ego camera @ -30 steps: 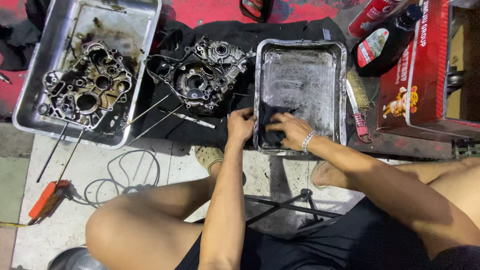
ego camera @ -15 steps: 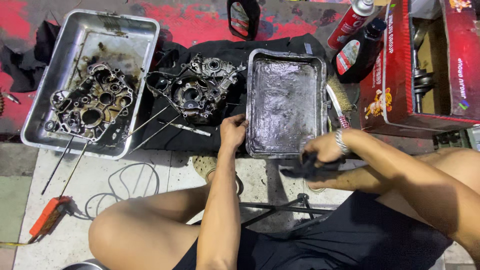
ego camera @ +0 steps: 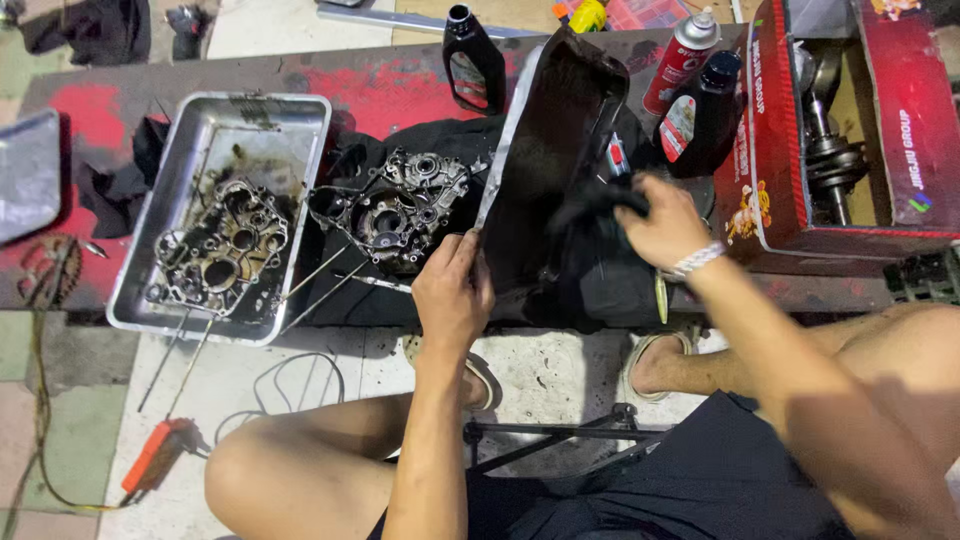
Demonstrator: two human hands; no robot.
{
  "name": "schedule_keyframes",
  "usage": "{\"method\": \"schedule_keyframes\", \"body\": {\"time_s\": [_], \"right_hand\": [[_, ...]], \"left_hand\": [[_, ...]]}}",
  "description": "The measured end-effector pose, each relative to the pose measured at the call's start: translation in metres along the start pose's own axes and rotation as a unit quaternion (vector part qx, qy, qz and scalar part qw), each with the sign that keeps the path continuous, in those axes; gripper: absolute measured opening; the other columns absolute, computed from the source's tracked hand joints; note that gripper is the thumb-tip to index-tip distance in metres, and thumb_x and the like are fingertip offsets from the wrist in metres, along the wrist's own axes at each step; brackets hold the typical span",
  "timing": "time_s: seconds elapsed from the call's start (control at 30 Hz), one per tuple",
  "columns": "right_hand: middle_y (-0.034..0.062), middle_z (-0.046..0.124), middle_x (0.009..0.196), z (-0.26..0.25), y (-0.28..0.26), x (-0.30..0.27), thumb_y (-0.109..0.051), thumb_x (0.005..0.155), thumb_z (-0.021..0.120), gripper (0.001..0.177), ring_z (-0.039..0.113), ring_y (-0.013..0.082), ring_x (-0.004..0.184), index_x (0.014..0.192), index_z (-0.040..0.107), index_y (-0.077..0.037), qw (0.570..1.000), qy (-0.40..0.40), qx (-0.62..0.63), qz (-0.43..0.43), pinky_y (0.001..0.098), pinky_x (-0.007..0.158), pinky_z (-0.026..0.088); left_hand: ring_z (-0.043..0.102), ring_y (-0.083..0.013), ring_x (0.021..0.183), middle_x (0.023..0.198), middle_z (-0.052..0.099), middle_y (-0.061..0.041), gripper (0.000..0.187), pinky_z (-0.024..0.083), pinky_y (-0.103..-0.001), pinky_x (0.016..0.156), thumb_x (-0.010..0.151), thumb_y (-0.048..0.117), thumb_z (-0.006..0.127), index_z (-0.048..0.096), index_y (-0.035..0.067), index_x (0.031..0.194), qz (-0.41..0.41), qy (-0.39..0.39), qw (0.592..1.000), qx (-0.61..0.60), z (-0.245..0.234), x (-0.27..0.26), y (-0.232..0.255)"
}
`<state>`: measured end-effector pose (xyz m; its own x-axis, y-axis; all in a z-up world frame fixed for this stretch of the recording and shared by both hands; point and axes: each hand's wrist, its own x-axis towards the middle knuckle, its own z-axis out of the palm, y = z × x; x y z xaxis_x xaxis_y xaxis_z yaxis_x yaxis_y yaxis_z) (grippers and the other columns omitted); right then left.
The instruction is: The person wipes a metal tray with a cloth, then pours oil from a bottle onto a crankshaft and uses a toothbrush to scrub the crankshaft and engine block. The person continues scrubbing the parts with the toothbrush while holding them over the tray.
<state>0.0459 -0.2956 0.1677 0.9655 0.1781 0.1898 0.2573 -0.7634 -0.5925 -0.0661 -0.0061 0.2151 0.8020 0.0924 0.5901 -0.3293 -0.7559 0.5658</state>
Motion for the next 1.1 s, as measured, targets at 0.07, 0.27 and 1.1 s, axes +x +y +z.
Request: {"method": "schedule_keyframes", "body": {"time_s": [0.07, 0.27, 1.1], "right_hand": [[0.0242, 0.07, 0.116, 0.021, -0.01, 0.007, -0.018, 0.093, 0.077, 0.043, 0.067, 0.0418, 0.108, 0.126, 0.062, 0.005, 0.977, 0.206, 0.045, -0.04, 0.0443, 0.094, 0.051], [0.0201, 0.069, 0.117, 0.054, -0.046, 0.025, -0.01, 0.098, 0.073, 0.026, 0.067, 0.0374, 0.11, 0.12, 0.065, 0.0, 0.95, 0.272, 0.104, -0.11, 0.0438, 0.098, 0.053], [0.0278, 0.052, 0.148, 0.131, 0.124, 0.135, -0.012, 0.082, 0.066, 0.065, 0.056, 0.043, 0.112, 0.141, 0.049, 0.008, 0.978, 0.105, -0.118, -0.136, 0.0488, 0.093, 0.046]], "left_hand": [[0.067, -0.031, 0.082, 0.097, 0.065, -0.011, 0.03, 0.055, -0.039, 0.069, 0.088, 0.0, 0.066, 0.068, 0.002, 0.118, 0.012, 0.018, 1.0, 0.009, 0.002, 0.0, 0.005], [0.063, -0.0337, 0.084, 0.096, 0.061, -0.014, 0.035, 0.053, -0.042, 0.07, 0.09, 0.0, 0.066, 0.065, -0.001, 0.125, 0.037, 0.047, 0.998, 0.019, 0.039, 0.007, 0.004], [0.059, -0.0289, 0.074, 0.092, 0.057, -0.015, 0.046, 0.049, -0.039, 0.061, 0.085, -0.009, 0.066, 0.06, -0.008, 0.131, 0.199, -0.103, 0.974, -0.029, 0.061, 0.039, 0.005]]}}
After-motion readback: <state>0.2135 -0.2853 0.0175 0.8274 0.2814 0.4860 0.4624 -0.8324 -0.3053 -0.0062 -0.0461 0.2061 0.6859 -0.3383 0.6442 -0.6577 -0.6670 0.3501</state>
